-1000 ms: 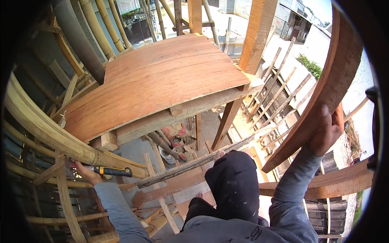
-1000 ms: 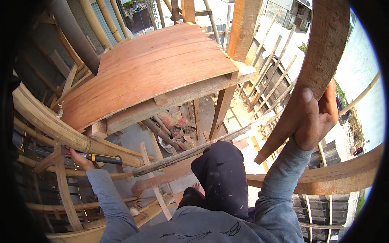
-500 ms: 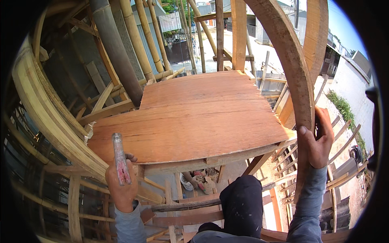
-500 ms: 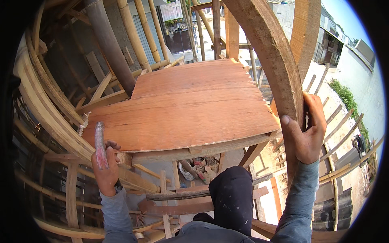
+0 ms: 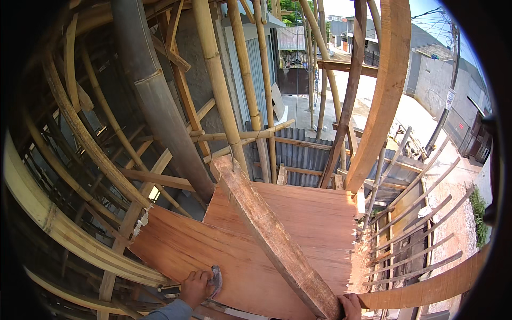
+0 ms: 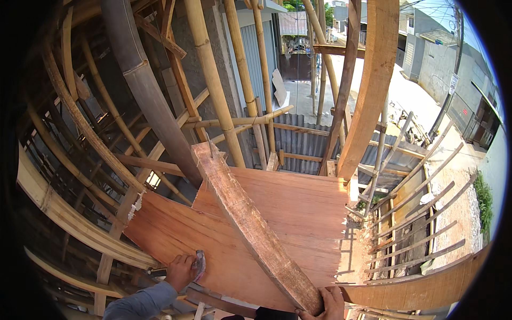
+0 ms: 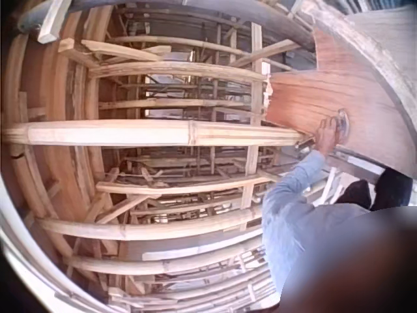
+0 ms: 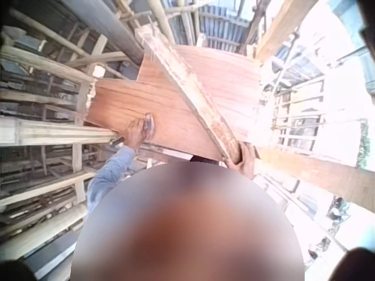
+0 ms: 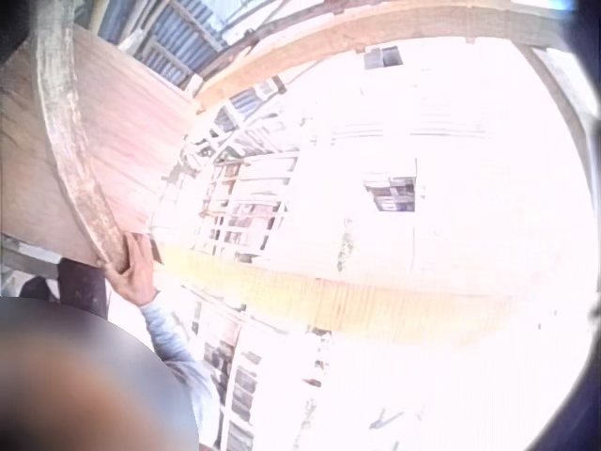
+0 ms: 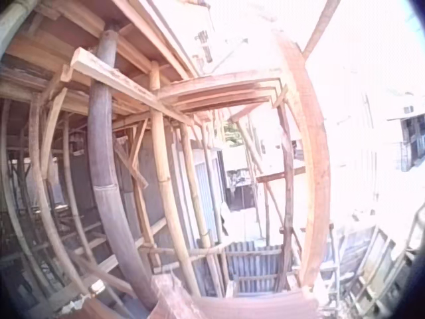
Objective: The person assembles a bamboo scaffolding platform by positioning wooden planks and securing them with nails using a hammer. The person repeatedly lifts, aligns, and fastens planks to the bamboo frame while another worker assists nearby.
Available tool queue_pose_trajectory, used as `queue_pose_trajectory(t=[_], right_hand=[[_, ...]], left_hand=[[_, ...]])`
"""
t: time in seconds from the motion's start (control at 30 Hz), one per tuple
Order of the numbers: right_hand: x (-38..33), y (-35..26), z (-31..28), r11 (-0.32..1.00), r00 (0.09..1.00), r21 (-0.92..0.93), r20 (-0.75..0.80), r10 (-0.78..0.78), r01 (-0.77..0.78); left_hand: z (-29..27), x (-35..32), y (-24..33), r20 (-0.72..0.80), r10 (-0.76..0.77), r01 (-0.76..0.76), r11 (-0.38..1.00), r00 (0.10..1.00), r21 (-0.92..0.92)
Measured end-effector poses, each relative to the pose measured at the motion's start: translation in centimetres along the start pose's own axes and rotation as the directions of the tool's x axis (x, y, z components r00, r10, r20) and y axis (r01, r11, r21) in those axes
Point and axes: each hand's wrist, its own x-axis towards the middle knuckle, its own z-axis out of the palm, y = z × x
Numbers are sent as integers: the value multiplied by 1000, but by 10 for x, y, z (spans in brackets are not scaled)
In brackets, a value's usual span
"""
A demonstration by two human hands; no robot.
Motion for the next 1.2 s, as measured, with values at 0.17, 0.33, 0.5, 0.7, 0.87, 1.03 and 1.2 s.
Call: queue_pose_trajectory(t=[0.17, 0.33, 0.5, 0.7, 0.87, 1.03, 1.2], right_hand=[[10, 7, 11, 1000, 998, 25, 65, -19, 17], [30, -19, 28, 998, 987, 27, 147, -59, 56], [55, -45, 51, 992, 935, 64, 346, 77, -105], [95, -92, 98, 990, 908, 80, 413, 75, -118], [133, -142, 113, 990, 892, 92, 449, 58, -110], [165, -184, 105, 998, 848, 47, 530, 18, -51], [197, -218, 107, 998, 860, 6, 507, -61, 67]], left_hand=[[12, -7, 16, 102, -54, 46, 996, 993, 75], [23, -14, 26, 221, -151, 139, 988, 963, 69], [35, -16, 22, 315, -178, 138, 980, 932, 145], [21, -18, 2, 384, -74, 94, 995, 920, -34], [-1, -39, -17, 203, 122, -75, 971, 971, -227], [24, -84, -12, 172, -178, 246, 626, 969, -740], [31, -117, -1, 373, -551, 428, -32, 746, -903]])
